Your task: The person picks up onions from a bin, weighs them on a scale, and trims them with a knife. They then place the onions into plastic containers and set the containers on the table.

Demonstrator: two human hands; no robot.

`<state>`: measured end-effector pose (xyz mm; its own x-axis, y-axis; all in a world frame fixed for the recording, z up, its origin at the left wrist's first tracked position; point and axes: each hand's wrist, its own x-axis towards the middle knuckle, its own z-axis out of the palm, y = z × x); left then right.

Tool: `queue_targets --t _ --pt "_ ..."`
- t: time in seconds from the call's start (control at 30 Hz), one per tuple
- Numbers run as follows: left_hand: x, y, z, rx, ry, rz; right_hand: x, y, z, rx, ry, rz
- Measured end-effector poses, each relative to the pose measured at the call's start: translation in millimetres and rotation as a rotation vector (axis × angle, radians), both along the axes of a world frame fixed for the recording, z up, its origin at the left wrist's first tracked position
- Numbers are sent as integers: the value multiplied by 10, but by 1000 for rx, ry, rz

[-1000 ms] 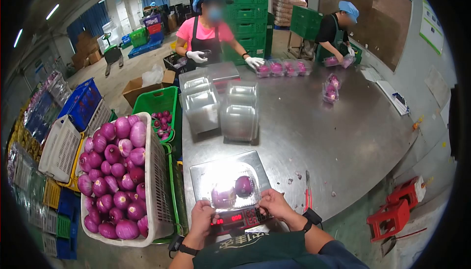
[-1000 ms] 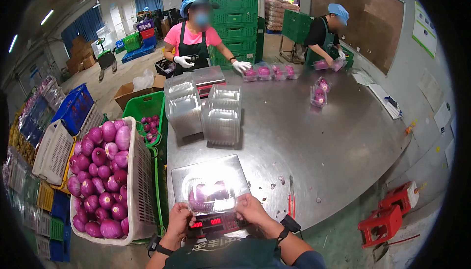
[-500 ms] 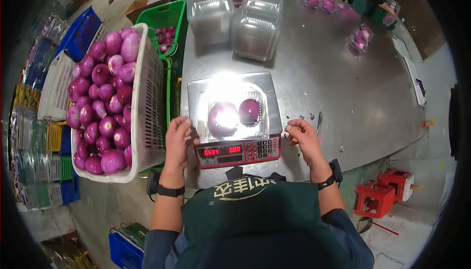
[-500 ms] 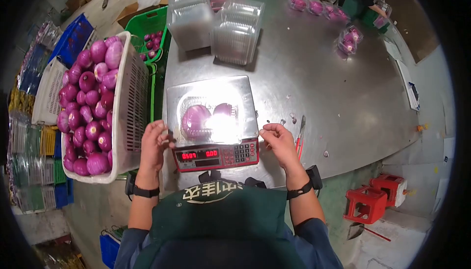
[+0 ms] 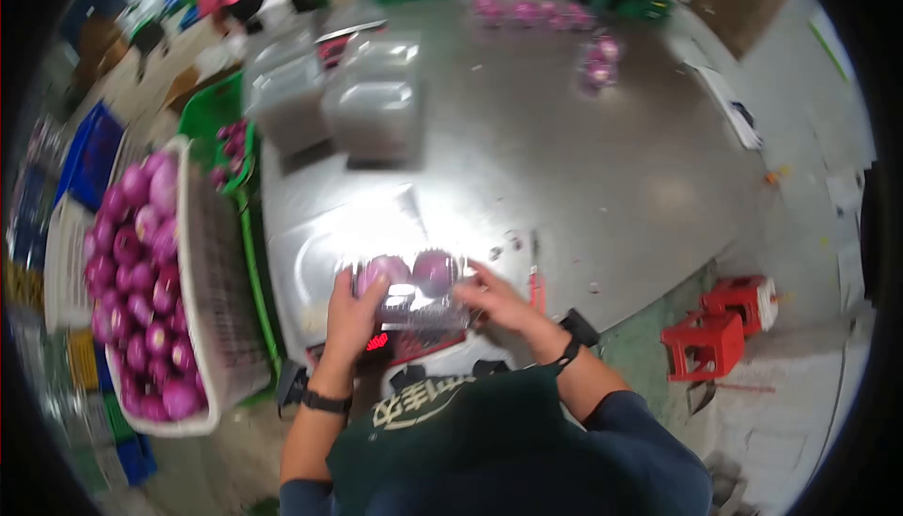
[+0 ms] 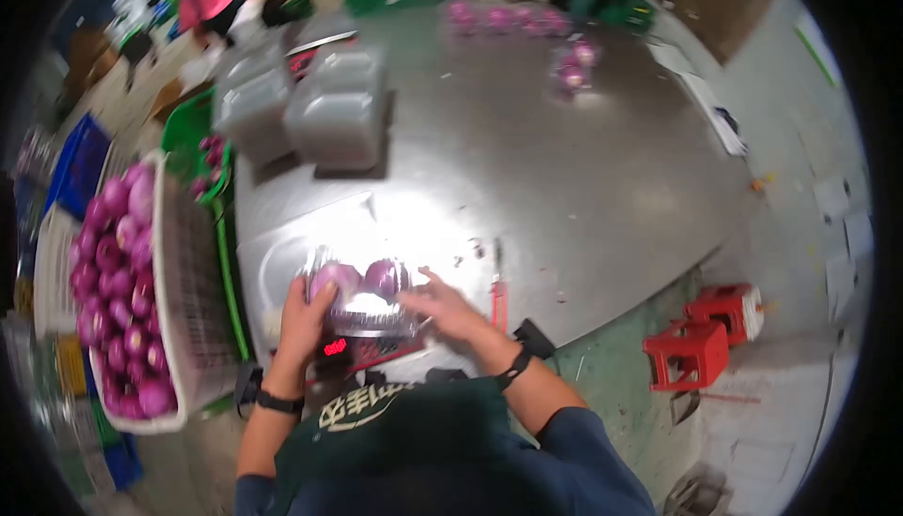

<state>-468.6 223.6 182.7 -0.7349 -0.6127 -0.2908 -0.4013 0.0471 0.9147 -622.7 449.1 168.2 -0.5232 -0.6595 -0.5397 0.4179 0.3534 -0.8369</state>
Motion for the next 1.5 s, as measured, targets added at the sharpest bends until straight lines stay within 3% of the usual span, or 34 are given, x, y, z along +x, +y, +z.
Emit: queue_targets --t 0.03,0.1,0.13,0.17,0.23,0.37,0.53,0.57,0.63,0.67,0.7,0.83,0.93,1.0,1.03,1.1,1.13,1.17,1.23,1.47,1.5 --pt "-116 103 -51 -71 -29 -25 -34 17 61 -28 -76 37" --pt "-353 257 -199 -16 -13 -78 -63 48 -65 -299 -44 -130" --pt "-475 331 -225 -15 53 -63 -86 108 181 -233 -45 -230" --pt "-550 367 -234 -21 66 -83 -239 194 95 -241 -31 -247" --pt "-684 506 90 363 191 33 -580 360 -70 -329 -386 -324" --pt "-558 299 61 295 120 -21 -1476 462 -255 -241 -356 -581" --pt "-36 -114 316 249 167 238 -3440 561 -1029 -209 -57 -807" --pt "161 -215 319 212 185 298 -3485 485 -684 17 73 -792" --pt "498 -348 418 190 256 449 -3778 302 -725 67 647 -669" --pt "690 -442 397 140 250 513 -3850 152 -712 145 705 -626" --pt "813 -451 493 155 276 582 -3826 -30 -643 220 769 -590" --pt "1244 -560 778 28 216 696 -3015 -1093 153 119 704 -271" --pt "1474 -619 1126 -144 281 663 -2401 -1858 515 -18 926 -87" --pt "1708 -720 1331 -262 276 649 -2063 -2282 672 -255 1578 3" --pt "1812 -799 1418 -328 288 650 -1996 -2493 649 -285 1570 24" --pt "2029 -984 1623 -462 244 667 -1988 -2875 466 -358 1823 157" --pt "2117 -1071 1757 -460 231 668 -2102 -2991 235 -57 1735 318" --pt "2244 -1195 1798 -504 232 666 -2066 -3029 244 -75 1733 331" --pt "2459 -1436 1903 -507 206 680 -1950 -3047 352 220 1601 356" --pt "2502 -2438 2020 -614 51 593 -2087 -3001 268 311 1427 233" --pt "2458 -2615 1996 -645 36 537 -2116 -2997 246 203 1412 56"
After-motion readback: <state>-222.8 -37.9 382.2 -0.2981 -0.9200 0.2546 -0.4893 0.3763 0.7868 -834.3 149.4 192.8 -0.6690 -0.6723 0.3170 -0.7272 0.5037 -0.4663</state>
